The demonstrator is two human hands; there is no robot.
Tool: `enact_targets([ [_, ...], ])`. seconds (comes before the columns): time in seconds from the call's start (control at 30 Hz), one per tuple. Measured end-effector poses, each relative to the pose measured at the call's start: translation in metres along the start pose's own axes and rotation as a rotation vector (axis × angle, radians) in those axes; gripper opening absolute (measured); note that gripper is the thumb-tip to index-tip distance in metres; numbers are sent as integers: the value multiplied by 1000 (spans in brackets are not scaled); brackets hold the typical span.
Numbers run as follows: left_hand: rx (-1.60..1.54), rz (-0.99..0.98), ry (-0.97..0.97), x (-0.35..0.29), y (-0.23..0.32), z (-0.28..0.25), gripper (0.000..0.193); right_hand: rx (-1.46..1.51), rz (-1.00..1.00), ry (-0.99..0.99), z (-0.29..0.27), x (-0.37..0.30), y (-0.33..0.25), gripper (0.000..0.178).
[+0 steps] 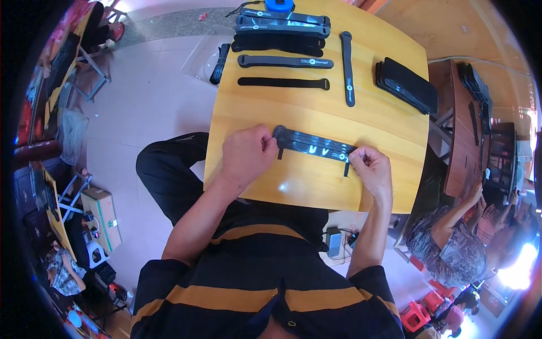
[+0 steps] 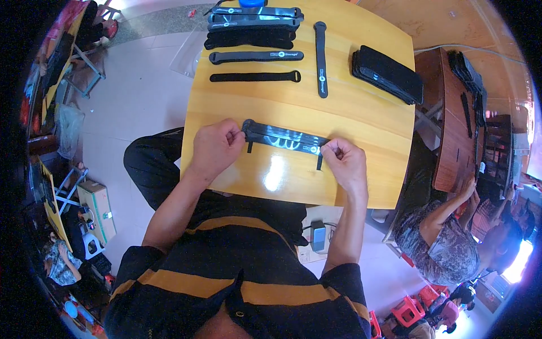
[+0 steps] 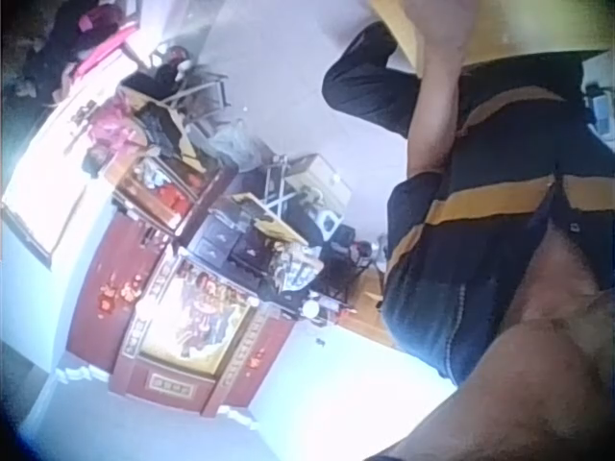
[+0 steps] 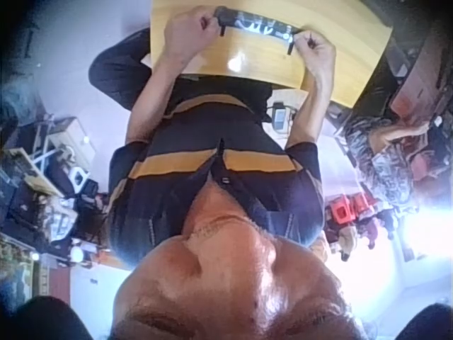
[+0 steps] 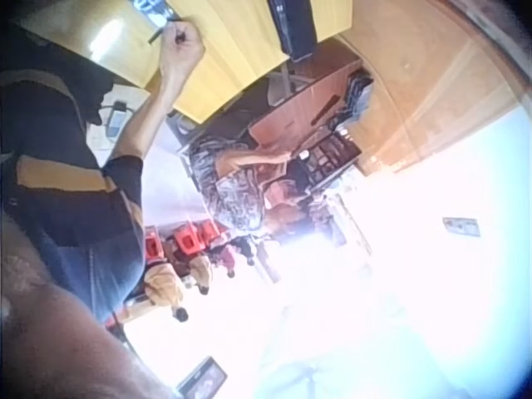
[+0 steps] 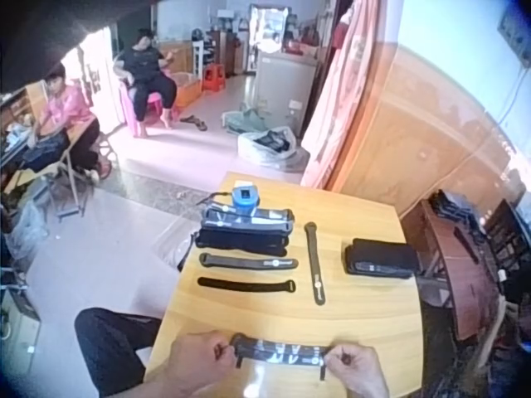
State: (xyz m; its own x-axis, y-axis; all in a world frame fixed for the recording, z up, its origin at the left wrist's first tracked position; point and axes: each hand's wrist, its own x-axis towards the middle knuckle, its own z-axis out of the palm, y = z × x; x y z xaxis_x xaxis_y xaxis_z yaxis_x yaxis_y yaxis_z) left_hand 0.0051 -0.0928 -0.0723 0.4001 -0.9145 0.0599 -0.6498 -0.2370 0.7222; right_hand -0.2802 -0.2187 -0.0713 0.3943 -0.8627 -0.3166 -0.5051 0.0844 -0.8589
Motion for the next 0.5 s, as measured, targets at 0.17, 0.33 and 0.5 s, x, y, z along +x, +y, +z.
enact_targets([
  [0.17, 12, 3, -6, 0, 0, 0, 13, -8, 12, 14, 1, 0, 1, 13],
  [0.33, 13, -11, -7, 0, 1, -1, 13, -36, -6, 39, 4, -1, -3, 13],
  [0.5, 1, -48, -21, 1, 4, -2, 14, -43, -13, 39, 3, 0, -1, 13],
])
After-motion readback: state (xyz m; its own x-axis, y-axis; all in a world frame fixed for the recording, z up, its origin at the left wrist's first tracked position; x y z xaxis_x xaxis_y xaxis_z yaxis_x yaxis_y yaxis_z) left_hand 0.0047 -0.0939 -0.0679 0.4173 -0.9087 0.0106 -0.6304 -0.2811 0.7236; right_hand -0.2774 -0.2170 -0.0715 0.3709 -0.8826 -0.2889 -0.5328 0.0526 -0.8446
